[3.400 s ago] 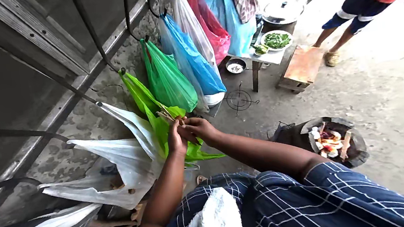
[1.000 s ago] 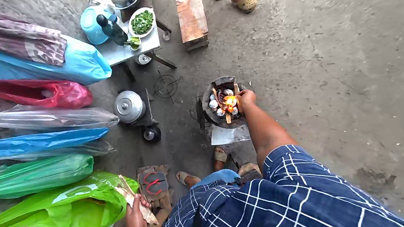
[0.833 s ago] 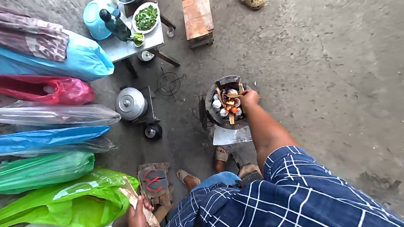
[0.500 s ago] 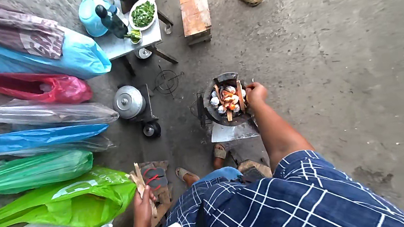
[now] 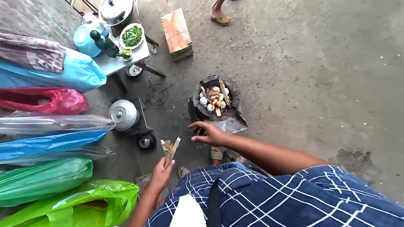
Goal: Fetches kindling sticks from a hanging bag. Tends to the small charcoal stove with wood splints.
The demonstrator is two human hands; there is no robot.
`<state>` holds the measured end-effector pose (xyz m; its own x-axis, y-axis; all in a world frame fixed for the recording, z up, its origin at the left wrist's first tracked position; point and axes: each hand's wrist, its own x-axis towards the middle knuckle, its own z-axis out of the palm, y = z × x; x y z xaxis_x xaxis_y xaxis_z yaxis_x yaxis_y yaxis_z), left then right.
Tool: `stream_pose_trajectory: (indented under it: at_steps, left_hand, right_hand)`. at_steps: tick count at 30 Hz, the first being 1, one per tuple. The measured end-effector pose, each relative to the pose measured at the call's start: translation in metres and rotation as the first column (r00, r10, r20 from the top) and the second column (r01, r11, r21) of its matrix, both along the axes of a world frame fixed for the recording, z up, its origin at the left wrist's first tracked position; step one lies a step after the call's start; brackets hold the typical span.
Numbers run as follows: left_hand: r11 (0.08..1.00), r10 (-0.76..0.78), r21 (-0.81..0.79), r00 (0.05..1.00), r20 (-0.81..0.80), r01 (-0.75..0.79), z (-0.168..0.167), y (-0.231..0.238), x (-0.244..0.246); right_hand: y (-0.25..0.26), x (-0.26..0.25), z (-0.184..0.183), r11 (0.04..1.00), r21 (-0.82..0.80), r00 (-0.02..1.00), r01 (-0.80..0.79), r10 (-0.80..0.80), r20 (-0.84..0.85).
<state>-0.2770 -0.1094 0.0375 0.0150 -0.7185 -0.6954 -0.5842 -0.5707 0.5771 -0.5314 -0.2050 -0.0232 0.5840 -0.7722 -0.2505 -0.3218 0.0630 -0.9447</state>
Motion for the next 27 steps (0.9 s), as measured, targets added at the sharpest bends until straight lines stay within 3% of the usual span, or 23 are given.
stream_pose_trajectory:
  at_steps: [4,9,16,27]
  left_hand:
    - [0.973,-0.228,-0.039,0.971,-0.075,0.226,0.012,-0.007,-0.003]
    - [0.927,-0.370,-0.110,0.922,-0.116,0.358,0.013,-0.003,0.005]
    - [0.901,-0.426,-0.163,0.893,-0.143,0.403,0.013,0.001,0.015]
    - [0.840,-0.525,-0.246,0.841,-0.135,0.484,0.010,0.004,0.026]
  right_hand:
    - [0.026,0.021,0.042,0.998,0.015,0.998,-0.053,0.052,0.044]
    - [0.050,0.027,0.055,0.994,0.022,0.994,0.103,-0.104,0.020]
    - [0.070,0.040,0.063,0.966,0.123,0.973,0.228,-0.229,-0.001]
    - [0.069,0.062,0.082,0.966,0.137,0.974,0.221,-0.224,0.011]
